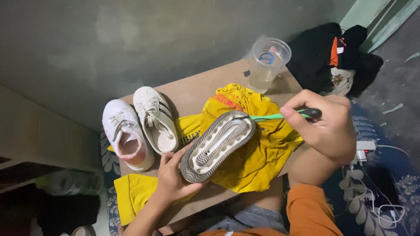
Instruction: Scrubbing the sole of a sneaker with a toothbrush and water to clean it.
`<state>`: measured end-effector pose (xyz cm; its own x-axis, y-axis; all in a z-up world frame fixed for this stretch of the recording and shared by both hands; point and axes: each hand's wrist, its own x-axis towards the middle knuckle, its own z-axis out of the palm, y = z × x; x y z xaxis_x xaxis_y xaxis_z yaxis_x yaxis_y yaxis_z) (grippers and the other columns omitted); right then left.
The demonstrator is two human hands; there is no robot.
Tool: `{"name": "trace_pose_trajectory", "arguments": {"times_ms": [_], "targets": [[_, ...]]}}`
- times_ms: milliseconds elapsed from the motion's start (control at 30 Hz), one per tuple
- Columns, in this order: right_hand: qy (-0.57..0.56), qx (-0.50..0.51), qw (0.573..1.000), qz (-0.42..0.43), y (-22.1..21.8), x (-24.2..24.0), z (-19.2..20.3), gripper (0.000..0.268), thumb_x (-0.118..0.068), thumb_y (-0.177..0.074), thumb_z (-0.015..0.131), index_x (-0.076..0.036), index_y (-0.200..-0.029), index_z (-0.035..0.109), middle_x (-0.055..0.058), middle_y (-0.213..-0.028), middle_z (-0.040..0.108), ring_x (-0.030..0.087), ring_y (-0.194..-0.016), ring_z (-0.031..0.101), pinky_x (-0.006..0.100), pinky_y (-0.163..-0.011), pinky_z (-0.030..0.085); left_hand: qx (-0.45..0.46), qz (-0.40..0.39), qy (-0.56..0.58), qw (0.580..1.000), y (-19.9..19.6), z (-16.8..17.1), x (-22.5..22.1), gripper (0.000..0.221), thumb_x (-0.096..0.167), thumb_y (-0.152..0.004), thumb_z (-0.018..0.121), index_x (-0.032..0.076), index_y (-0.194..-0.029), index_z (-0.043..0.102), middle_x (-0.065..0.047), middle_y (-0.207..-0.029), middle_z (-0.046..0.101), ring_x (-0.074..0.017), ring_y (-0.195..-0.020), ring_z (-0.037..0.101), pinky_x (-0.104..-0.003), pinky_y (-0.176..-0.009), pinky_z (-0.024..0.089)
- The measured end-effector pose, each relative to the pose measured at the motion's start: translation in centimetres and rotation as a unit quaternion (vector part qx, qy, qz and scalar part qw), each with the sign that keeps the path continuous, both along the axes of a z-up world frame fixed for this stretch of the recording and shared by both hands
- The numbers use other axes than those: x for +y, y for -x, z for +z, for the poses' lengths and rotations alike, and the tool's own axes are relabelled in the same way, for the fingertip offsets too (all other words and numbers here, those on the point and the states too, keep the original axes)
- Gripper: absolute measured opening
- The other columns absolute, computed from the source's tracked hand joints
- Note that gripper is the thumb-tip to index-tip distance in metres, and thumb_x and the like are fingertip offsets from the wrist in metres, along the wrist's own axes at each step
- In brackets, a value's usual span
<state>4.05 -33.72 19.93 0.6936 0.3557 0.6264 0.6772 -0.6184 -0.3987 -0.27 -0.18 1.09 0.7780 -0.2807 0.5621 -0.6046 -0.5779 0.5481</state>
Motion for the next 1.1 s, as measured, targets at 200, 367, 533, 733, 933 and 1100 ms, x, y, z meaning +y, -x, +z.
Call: {"name": "trace_pose_trajectory", "arguments": {"times_ms": [200,367,533,733,933,1100], "targets": [[-0.007,0.076,0.997,-0.009,0.9,0.0,-4.0,0.018,0.001,-0.084,0.073,0.002,-0.103,0.075,0.008,-0.072,0.075,0.012,-0.047,0.059,0.023,-0.041,0.042,-0.006,0.013,0.005,1.000,0.2,0.7,-0.3,0.099,0.037,-0.058,0.096,-0.002,-0.139,0.056,-0.013,-0.141,0.069,-0.0222,-0.093,0.064,-0.032,-0.094,0.048],[-0.027,0.137,0.987,-0.073,4.6,0.0,-6.7,0.023,-0.001,-0.082,0.071,-0.001,-0.104,0.077,0.006,-0.073,0.075,0.013,-0.049,0.056,0.025,-0.045,0.042,-0.017,-0.002,0.001,1.000,0.1,0.5,-0.1,0.101,0.038,-0.059,0.095,-0.006,-0.139,0.052,-0.016,-0.143,0.067,-0.0237,-0.098,0.068,-0.035,-0.097,0.046],[-0.037,0.149,0.983,-0.101,6.6,-0.9,-10.4,0.032,0.004,-0.077,0.070,-0.001,-0.108,0.078,0.008,-0.086,0.080,0.014,-0.052,0.059,0.026,-0.047,0.045,-0.033,0.007,-0.008,0.999,0.0,0.0,-0.2,0.100,0.040,-0.060,0.094,-0.005,-0.140,0.054,-0.016,-0.142,0.068,-0.0229,-0.087,0.062,-0.033,-0.094,0.046],[0.004,0.270,0.938,-0.220,7.9,-0.5,-15.6,0.034,-0.009,-0.093,0.063,-0.021,-0.119,0.081,0.013,-0.095,0.082,0.035,-0.078,0.078,0.039,-0.065,0.059,-0.130,0.000,0.054,0.990,-0.6,-0.6,-0.6,0.086,0.048,-0.071,0.091,0.000,-0.131,0.051,-0.016,-0.135,0.072,-0.0250,-0.085,0.073,-0.040,-0.091,0.047],[-0.119,0.249,0.934,-0.227,8.5,0.5,-18.9,0.024,-0.015,-0.092,0.075,-0.019,-0.113,0.086,0.010,-0.091,0.083,0.024,-0.082,0.078,0.030,-0.061,0.057,-0.134,0.018,0.053,0.989,-0.1,-0.2,-0.5,0.088,0.048,-0.069,0.092,-0.001,-0.130,0.053,-0.014,-0.134,0.073,-0.0219,-0.079,0.071,-0.038,-0.091,0.048],[-0.197,0.264,0.943,-0.042,9.1,1.0,-20.1,0.036,-0.001,-0.080,0.075,0.005,-0.116,0.076,0.007,-0.070,0.078,0.008,-0.045,0.051,0.019,-0.039,0.035,-0.056,0.003,-0.019,0.998,0.3,-0.1,0.2,0.101,0.039,-0.064,0.094,-0.008,-0.142,0.049,-0.017,-0.145,0.066,-0.0229,-0.092,0.065,-0.034,-0.095,0.047]]}}
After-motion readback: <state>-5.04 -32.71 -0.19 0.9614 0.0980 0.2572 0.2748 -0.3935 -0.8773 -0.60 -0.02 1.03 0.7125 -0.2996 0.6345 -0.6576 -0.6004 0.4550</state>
